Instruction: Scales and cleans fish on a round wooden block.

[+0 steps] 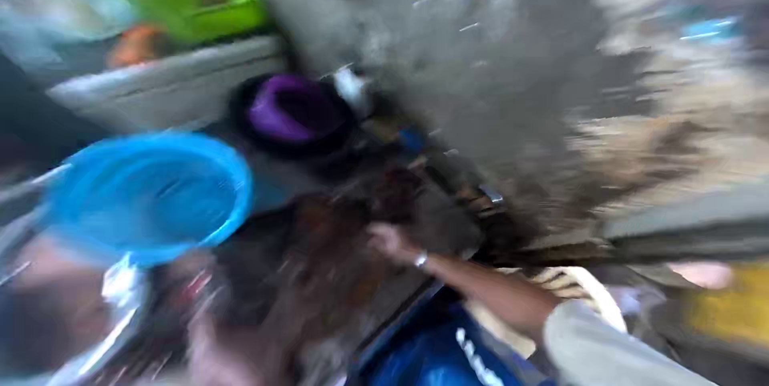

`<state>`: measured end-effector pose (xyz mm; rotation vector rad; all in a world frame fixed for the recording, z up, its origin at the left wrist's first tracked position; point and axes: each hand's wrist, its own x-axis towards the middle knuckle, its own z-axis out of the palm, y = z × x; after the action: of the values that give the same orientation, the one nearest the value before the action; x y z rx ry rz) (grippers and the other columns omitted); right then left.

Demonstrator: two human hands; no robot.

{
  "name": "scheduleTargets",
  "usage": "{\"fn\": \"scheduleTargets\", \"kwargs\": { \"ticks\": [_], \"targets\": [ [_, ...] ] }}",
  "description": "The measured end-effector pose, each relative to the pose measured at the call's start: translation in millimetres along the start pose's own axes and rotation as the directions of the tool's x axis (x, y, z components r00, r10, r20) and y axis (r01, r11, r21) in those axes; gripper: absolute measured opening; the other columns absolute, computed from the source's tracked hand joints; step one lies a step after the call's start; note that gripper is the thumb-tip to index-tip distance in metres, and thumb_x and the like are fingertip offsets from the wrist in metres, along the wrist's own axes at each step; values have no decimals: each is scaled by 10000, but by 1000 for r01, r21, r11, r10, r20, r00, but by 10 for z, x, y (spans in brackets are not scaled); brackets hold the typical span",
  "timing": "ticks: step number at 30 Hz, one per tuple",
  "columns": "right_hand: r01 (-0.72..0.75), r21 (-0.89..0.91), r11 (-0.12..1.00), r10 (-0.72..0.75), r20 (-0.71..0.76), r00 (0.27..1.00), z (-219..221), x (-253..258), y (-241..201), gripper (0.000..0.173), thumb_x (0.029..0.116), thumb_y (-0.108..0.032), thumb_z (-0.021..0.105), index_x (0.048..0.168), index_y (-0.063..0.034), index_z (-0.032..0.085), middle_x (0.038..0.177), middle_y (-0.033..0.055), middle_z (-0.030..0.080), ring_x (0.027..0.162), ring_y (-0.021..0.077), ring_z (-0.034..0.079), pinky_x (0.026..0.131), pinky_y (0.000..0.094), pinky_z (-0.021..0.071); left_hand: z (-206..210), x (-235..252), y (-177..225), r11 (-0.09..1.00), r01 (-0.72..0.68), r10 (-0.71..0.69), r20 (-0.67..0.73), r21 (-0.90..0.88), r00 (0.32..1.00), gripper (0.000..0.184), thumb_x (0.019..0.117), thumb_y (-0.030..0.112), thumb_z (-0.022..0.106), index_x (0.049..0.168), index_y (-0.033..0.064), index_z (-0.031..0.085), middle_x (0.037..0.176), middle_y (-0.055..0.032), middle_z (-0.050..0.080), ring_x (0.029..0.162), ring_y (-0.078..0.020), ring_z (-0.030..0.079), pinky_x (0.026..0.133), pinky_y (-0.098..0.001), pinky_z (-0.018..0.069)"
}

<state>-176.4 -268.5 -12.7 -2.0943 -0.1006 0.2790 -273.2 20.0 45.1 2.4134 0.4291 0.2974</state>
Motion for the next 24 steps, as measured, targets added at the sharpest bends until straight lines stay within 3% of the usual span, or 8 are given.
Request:
{"fn": "scheduleTargets", "kwargs": {
  "ticks": [2, 3, 5, 8, 11, 14, 18, 24],
  "targets": [
    [-95, 118, 988, 81, 118, 990, -100, -28, 13, 458, 1043, -278, 617, 1448, -73, 557, 1172, 107, 721, 1008, 179, 714, 923, 385, 598, 144, -24, 198, 911, 135, -176, 71, 389, 982, 682, 907, 349, 738, 1524, 187, 497, 1491, -230, 518, 1314, -461, 549, 966, -677, 497],
    [-144, 126, 981, 124, 159, 980, -92, -63, 97, 463, 1063, -336, 559, 1466, -112, 516, 924, 75, 681, 734, 161, 670, 672, 370, 601, 318, -69, 125, 883, 142, -221, 130, 448, 967, 697, 947, 322, 708, 1578, 229, 426, 1566, -230, 435, 1357, -489, 494, 983, -690, 477],
    [-197, 20, 980, 184, 273, 944, 6, -169, 332, 475, 1109, -347, 386, 1503, -86, 434, 788, 107, 599, 565, 216, 592, 529, 417, 564, 656, -255, -195, 869, 106, -252, 248, 484, 935, 815, 980, 385, 668, 1654, 215, 242, 1683, -231, 216, 1451, -523, 348, 1054, -694, 416],
    [-208, -194, 959, 266, 348, 899, 122, -261, 571, 474, 1119, -322, 351, 1480, -42, 474, 913, 158, 653, 671, 252, 646, 639, 457, 584, 931, -460, -491, 900, 149, -241, 183, 411, 953, 899, 962, 479, 669, 1661, 182, 187, 1673, -239, 215, 1432, -486, 384, 1075, -664, 409],
    [-66, -287, 956, 150, 283, 947, 137, -330, 267, 358, 1062, -248, 431, 1248, -9, 621, 877, 153, 683, 739, 265, 697, 703, 483, 598, 927, -465, -555, 904, 259, -296, 61, 341, 953, 924, 971, 600, 590, 1660, 157, 163, 1621, -213, 339, 1415, -450, 410, 1067, -676, 388],
    [78, -419, 905, 59, 304, 951, 303, -329, -246, 286, 1037, -233, 483, 1107, 3, 629, 850, 196, 683, 853, 359, 704, 785, 561, 560, 896, -370, -529, 915, 290, -314, 41, 282, 949, 829, 1009, 612, 504, 1583, 49, 304, 1504, -261, 466, 1334, -471, 489, 1017, -651, 451],
    [256, -535, 805, -31, 393, 919, 751, -289, -437, 325, 1103, -289, 420, 1210, -31, 587, 869, 199, 701, 864, 392, 727, 760, 575, 583, 801, -31, -434, 907, 348, -386, 135, 238, 913, 695, 1024, 578, 498, 1398, -7, 518, 1381, -267, 551, 1294, -447, 531, 1025, -581, 486],
    [229, -715, 660, 85, 374, 923, 759, -618, -554, 400, 1097, -243, 396, 1375, -3, 554, 1060, 229, 728, 993, 398, 734, 870, 558, 586, 775, 108, -422, 899, 370, -418, 206, 236, 885, 778, 1005, 644, 481, 1403, -24, 501, 1375, -285, 543, 1279, -462, 537, 989, -583, 504]
  ]
}}
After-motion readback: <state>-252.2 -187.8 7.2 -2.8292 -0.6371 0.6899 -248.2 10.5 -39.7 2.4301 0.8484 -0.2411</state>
